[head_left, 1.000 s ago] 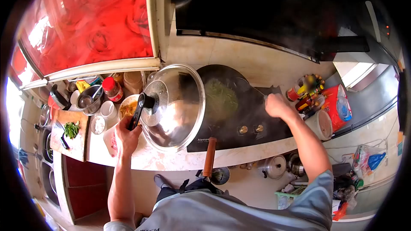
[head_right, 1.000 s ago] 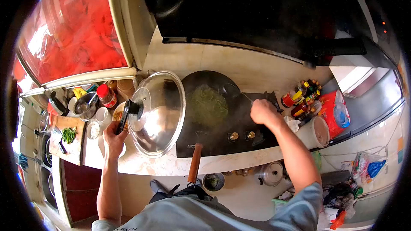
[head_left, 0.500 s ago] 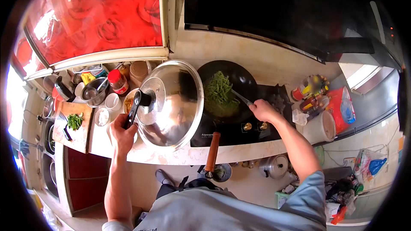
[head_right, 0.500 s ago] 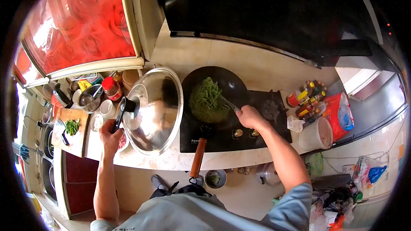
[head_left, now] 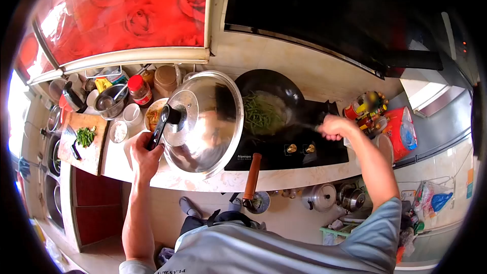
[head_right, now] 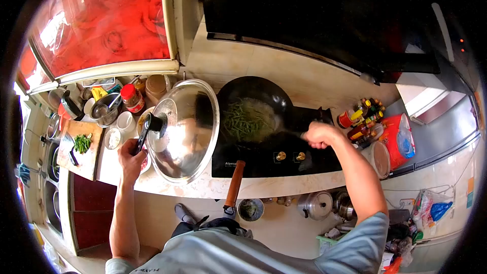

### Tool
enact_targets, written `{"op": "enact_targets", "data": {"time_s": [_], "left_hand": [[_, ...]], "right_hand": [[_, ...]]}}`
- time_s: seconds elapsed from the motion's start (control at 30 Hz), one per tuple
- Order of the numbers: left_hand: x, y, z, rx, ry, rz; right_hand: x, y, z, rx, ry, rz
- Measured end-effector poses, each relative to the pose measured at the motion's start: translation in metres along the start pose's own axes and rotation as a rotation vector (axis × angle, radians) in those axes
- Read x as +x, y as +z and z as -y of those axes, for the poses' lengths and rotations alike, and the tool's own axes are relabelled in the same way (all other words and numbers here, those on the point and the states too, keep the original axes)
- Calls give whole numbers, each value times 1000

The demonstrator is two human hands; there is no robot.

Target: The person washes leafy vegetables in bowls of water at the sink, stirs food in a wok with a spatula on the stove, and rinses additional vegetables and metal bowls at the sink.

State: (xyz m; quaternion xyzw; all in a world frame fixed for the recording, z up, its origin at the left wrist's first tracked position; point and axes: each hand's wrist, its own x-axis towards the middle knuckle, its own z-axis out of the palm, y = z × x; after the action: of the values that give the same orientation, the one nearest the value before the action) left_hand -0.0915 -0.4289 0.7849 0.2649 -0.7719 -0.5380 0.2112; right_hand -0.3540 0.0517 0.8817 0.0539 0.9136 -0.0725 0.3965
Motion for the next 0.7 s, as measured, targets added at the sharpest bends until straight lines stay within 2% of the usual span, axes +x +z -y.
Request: {"op": "enact_targets", "data": {"time_s": [0.1,0.17,0.2,0.3,0.5,0.57,0.67,0.7], "left_hand": [[-3,-4,1,5,-21,12],[-5,-7,5,-22,-22,15],[-5,-9,3,-11,-22,11],[-7,-13,-2,22,-13,-3],[-11,-11,-15,-60,52,6],[-11,-11,-15,-44,47,-4],[-12,-10,-23,-53,45,19],[-12,-9,-22,-67,45,19]], "right_hand": [[36,40,-11,554,-44,455],[60,70,-10,844,-147,561],[61,77,-4,956,-128,568],[62,85,3,1001,-179,455],[29,50,25,708,-184,96],[26,43,30,553,-259,-33],[3,44,50,170,-344,-274],[3,53,52,-11,-428,-443]]}}
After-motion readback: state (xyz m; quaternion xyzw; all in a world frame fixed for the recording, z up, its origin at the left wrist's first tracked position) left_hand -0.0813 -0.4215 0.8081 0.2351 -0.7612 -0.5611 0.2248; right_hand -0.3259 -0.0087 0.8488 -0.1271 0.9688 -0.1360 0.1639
